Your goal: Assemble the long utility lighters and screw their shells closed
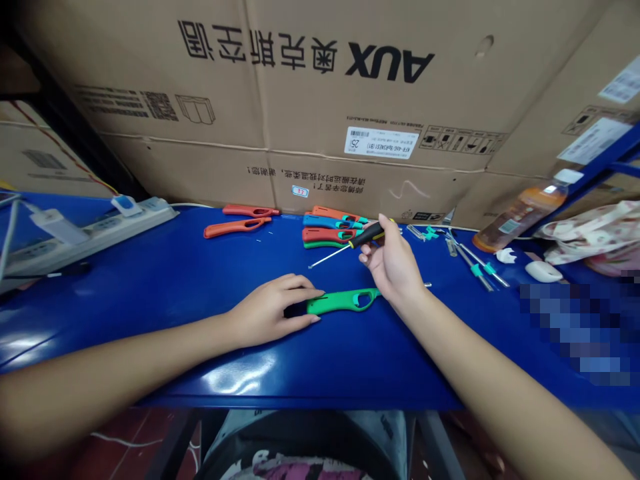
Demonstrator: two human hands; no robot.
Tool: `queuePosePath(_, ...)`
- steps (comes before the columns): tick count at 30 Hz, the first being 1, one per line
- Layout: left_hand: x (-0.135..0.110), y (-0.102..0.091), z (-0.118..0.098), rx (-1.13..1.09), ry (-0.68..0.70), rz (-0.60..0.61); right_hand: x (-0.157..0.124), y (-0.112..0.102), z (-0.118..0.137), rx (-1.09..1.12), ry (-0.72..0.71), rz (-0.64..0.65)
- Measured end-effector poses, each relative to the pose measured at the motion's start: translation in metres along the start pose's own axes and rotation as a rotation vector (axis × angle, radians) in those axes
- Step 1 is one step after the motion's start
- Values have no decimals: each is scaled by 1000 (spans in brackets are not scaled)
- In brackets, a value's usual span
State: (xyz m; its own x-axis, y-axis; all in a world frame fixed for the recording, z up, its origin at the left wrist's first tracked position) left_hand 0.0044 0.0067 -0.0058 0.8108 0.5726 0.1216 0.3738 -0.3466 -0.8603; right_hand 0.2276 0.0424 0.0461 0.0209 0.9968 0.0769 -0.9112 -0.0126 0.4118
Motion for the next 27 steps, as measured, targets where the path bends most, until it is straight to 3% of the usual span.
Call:
queuePosePath(5, -4, -1, 0, -51, 2, -22, -3, -7, -10, 3, 110, 29)
queuePosePath(13, -3, -8, -7, -307, -12, -260, -12, -3, -18, 69, 132, 80)
queuePosePath(27, -2, -10, -10, -347, 31, -361, -13, 0, -20, 40, 145, 82)
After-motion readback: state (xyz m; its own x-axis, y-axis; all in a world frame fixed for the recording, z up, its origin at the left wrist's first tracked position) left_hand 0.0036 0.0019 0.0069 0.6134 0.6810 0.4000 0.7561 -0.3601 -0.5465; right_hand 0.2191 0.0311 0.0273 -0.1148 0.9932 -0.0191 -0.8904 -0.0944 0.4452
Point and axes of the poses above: each hand's wrist, its own x-axis towards the middle knuckle, its own y-axis out of the palm, z = x × y, the point moved 1 cm from there along x, towards the middle knuckle, and after that the axes turned 11 degrees about z, right-handed, at the moved point
